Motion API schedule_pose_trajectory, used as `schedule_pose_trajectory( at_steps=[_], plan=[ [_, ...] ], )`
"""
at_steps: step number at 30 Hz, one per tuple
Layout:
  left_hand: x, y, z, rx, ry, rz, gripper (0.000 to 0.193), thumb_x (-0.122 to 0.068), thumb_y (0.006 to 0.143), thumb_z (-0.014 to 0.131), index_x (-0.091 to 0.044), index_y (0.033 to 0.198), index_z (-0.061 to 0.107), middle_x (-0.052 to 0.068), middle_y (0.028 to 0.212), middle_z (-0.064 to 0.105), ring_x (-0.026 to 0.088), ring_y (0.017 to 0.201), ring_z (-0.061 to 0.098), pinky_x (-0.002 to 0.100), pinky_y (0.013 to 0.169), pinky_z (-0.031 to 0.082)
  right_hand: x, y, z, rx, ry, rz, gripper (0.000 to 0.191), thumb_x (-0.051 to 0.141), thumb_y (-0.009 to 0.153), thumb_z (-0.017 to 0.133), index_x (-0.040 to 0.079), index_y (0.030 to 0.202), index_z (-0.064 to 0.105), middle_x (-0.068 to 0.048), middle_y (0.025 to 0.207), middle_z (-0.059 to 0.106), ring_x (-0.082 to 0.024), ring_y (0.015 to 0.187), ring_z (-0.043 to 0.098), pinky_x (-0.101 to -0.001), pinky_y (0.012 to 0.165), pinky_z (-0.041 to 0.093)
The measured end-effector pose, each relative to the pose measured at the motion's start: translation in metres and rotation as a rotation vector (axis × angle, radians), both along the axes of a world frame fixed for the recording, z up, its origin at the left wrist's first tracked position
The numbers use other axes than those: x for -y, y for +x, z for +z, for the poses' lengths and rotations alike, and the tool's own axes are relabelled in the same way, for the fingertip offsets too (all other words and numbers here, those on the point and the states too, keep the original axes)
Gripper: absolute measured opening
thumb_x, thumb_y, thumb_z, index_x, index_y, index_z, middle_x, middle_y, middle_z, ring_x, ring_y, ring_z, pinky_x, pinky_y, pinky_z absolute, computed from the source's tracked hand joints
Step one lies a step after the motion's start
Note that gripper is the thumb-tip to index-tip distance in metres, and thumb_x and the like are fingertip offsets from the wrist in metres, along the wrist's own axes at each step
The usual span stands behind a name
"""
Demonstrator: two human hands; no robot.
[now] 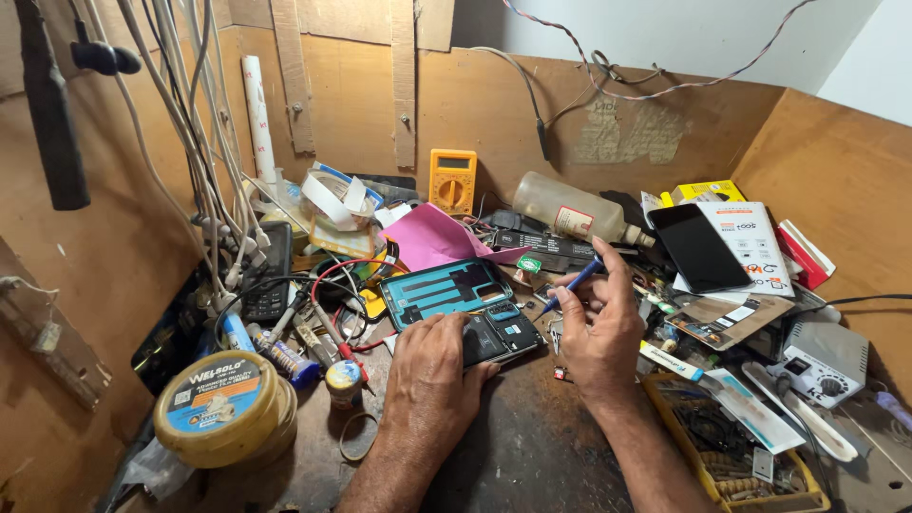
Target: The person uses a blue plastic spudger to pry and adjust internal components of a disassembled smartphone on a cluttered workbench. The person then picks up a second smartphone, connects a charging cable, and places it on the table while continuing to work on the first device.
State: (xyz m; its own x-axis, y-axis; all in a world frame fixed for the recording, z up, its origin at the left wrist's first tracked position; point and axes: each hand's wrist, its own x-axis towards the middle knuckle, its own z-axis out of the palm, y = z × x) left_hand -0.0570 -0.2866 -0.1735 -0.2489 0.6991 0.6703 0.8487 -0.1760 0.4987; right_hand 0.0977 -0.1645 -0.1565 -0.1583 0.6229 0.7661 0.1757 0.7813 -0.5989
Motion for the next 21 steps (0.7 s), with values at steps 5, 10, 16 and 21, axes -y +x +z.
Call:
schedule_pose_trajectory(
  at_steps=[5,10,16,21],
  plan=[
    [-0.0001,0.0004,0.0012,0.017,-0.028,0.009,0.060,-0.019,0.068,0.089,0.000,0.118,0.060,0.023,0.111,0.067,0.041,0.112,0.060,0.049,0.100,0.043,-0.0012,-0.0010,0.0006,-0.013,0.013,-0.001,0.062,-0.002,0.096,0.065,0.002,0.152,0.038,-0.012,0.103,0.076,-0.016,0.093,0.075,-0.0290,0.080,0.062],
    [-0.0002,0.0006,0.0008,0.022,-0.027,0.005,0.061,-0.018,0.068,0.089,0.001,0.118,0.060,0.023,0.111,0.068,0.041,0.111,0.061,0.049,0.099,0.043,-0.0048,-0.0052,-0.0022,-0.012,0.041,0.005,0.061,-0.003,0.095,0.065,0.002,0.151,0.040,-0.011,0.101,0.075,-0.015,0.090,0.075,-0.0288,0.079,0.061],
    [-0.0008,-0.0001,0.0000,0.022,-0.030,0.009,0.061,-0.019,0.068,0.089,0.001,0.118,0.060,0.023,0.110,0.068,0.040,0.110,0.061,0.049,0.099,0.043,-0.0068,-0.0090,-0.0044,-0.042,0.034,0.027,0.060,-0.004,0.096,0.066,0.003,0.150,0.042,-0.012,0.100,0.075,-0.015,0.091,0.075,-0.0288,0.081,0.062],
    [0.0000,0.0005,-0.0012,0.022,0.012,0.004,0.061,-0.019,0.067,0.090,0.002,0.117,0.061,0.023,0.110,0.067,0.041,0.110,0.061,0.049,0.098,0.043,-0.0014,-0.0023,-0.0039,-0.054,0.000,0.049,0.060,-0.002,0.097,0.066,0.003,0.151,0.041,-0.011,0.100,0.075,-0.014,0.088,0.072,-0.0280,0.077,0.062]
  ],
)
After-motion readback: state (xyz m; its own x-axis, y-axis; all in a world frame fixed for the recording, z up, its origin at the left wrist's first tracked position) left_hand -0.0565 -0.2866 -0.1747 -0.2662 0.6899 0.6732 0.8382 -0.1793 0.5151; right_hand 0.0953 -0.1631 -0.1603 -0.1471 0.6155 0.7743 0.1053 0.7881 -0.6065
